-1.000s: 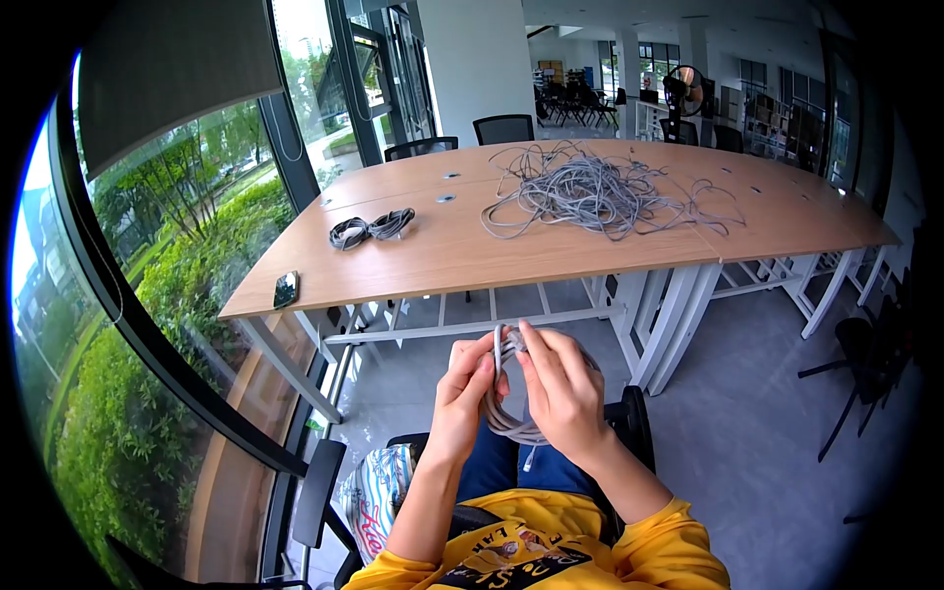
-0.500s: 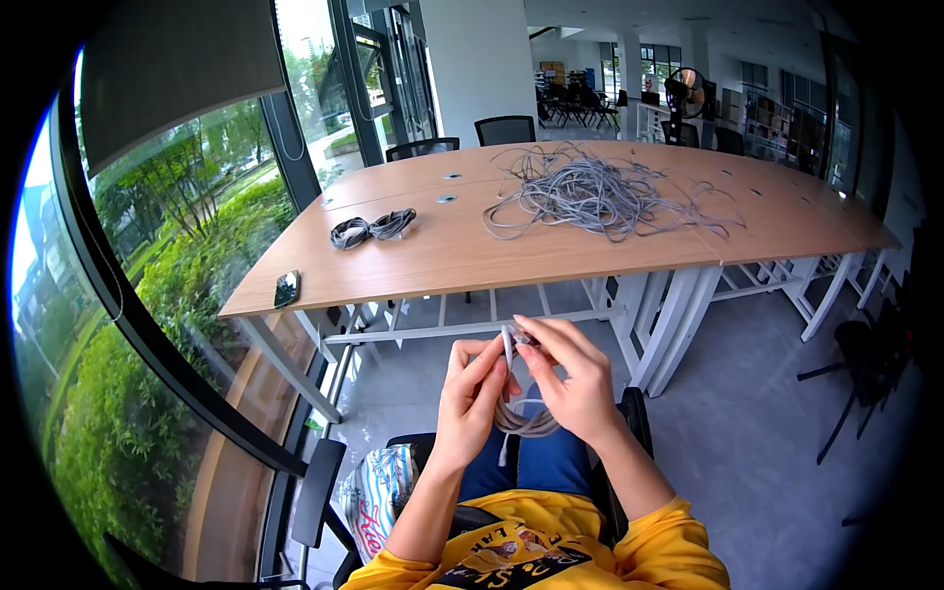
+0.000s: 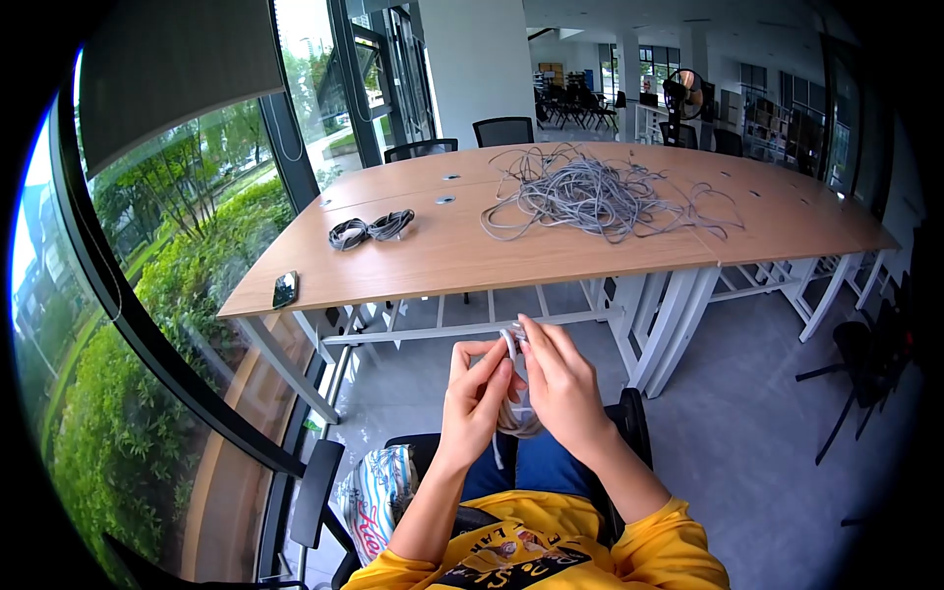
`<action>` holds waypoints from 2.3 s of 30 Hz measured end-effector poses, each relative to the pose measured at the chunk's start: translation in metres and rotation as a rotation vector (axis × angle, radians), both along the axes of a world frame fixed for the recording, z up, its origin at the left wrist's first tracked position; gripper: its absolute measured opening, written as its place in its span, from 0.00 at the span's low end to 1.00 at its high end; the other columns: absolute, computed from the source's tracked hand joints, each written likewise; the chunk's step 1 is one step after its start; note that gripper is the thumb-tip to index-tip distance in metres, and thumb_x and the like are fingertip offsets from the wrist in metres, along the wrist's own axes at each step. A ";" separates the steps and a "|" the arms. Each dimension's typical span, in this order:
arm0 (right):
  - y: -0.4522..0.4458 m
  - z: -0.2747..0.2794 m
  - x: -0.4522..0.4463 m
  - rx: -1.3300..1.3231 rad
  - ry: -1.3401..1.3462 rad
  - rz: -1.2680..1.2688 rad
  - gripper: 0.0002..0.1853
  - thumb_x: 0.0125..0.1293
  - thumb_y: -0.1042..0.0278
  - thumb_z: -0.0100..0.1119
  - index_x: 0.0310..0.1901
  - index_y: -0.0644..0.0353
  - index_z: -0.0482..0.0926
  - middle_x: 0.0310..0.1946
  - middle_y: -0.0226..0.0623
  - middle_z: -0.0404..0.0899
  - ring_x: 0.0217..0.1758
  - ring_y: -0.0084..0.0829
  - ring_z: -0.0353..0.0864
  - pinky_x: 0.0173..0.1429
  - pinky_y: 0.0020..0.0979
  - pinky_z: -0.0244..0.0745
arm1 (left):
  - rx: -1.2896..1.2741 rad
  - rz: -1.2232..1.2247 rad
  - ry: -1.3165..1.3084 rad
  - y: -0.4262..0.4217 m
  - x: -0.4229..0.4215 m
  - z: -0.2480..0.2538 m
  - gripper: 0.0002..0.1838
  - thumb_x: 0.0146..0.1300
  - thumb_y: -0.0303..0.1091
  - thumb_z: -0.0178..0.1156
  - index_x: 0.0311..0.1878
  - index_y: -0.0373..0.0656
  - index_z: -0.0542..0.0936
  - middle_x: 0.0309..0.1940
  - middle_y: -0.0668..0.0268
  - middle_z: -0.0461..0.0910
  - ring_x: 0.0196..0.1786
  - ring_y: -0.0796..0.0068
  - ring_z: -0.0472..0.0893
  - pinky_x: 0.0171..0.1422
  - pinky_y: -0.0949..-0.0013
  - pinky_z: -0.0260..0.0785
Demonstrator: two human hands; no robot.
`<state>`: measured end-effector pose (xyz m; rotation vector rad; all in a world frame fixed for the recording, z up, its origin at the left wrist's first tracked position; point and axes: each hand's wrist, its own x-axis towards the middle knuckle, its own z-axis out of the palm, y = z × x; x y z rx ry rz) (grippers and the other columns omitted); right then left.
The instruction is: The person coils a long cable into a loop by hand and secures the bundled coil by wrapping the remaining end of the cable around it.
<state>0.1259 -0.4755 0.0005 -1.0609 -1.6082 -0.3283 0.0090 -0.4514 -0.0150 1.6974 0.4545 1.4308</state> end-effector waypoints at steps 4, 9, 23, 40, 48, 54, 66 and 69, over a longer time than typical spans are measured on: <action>0.003 0.002 0.003 -0.118 0.312 0.325 0.14 0.56 0.80 0.52 0.46 0.68 0.68 0.35 0.42 0.72 0.31 0.33 0.76 0.34 0.29 0.73 | -0.125 -0.012 -0.136 0.000 -0.002 0.005 0.14 0.63 0.26 0.46 0.51 0.35 0.70 0.38 0.65 0.66 0.31 0.82 0.73 0.31 0.82 0.65; 0.002 -0.008 0.002 -0.113 0.442 0.455 0.14 0.59 0.78 0.50 0.47 0.66 0.66 0.38 0.40 0.69 0.31 0.24 0.74 0.34 0.23 0.71 | -0.287 0.046 -0.270 -0.002 0.001 0.008 0.12 0.63 0.28 0.47 0.49 0.40 0.66 0.28 0.71 0.70 0.24 0.87 0.67 0.24 0.85 0.56; -0.016 0.014 0.004 -0.057 0.138 0.323 0.14 0.58 0.80 0.48 0.48 0.67 0.69 0.39 0.42 0.70 0.34 0.33 0.74 0.37 0.27 0.70 | -0.358 0.132 -0.122 -0.005 -0.007 0.008 0.12 0.62 0.31 0.50 0.48 0.36 0.70 0.34 0.67 0.73 0.18 0.90 0.62 0.19 0.86 0.52; -0.007 0.003 0.006 -0.017 0.073 0.437 0.15 0.59 0.81 0.47 0.49 0.64 0.66 0.41 0.44 0.71 0.42 0.39 0.73 0.45 0.30 0.69 | -0.479 -0.083 -0.095 -0.001 -0.009 0.008 0.09 0.61 0.31 0.49 0.41 0.37 0.72 0.11 0.75 0.64 0.11 0.88 0.62 0.15 0.83 0.52; -0.009 -0.002 -0.001 0.087 0.133 0.374 0.15 0.56 0.83 0.51 0.46 0.64 0.69 0.42 0.43 0.71 0.42 0.38 0.73 0.44 0.30 0.70 | -0.492 -0.035 -0.223 -0.006 -0.009 0.014 0.06 0.60 0.28 0.49 0.38 0.36 0.71 0.09 0.76 0.62 0.08 0.90 0.56 0.11 0.84 0.47; -0.005 -0.001 -0.001 0.199 -0.004 0.302 0.15 0.54 0.82 0.53 0.45 0.64 0.70 0.40 0.42 0.72 0.39 0.37 0.75 0.41 0.29 0.71 | -0.465 -0.020 -0.214 -0.003 -0.009 0.011 0.05 0.60 0.28 0.51 0.37 0.37 0.70 0.09 0.76 0.62 0.09 0.90 0.57 0.12 0.83 0.48; -0.007 -0.004 -0.007 0.203 -0.014 0.192 0.12 0.50 0.80 0.57 0.39 0.65 0.72 0.38 0.40 0.74 0.37 0.38 0.75 0.42 0.33 0.70 | -0.492 -0.092 -0.298 -0.002 -0.008 0.012 0.03 0.59 0.27 0.52 0.34 0.40 0.68 0.10 0.76 0.60 0.09 0.89 0.56 0.11 0.83 0.47; -0.006 -0.003 -0.006 0.229 -0.091 0.146 0.13 0.51 0.80 0.56 0.40 0.67 0.72 0.38 0.41 0.73 0.37 0.37 0.75 0.42 0.33 0.70 | -0.525 -0.090 -0.286 -0.002 -0.006 0.010 0.02 0.59 0.26 0.51 0.33 0.40 0.68 0.10 0.76 0.61 0.09 0.90 0.56 0.11 0.83 0.47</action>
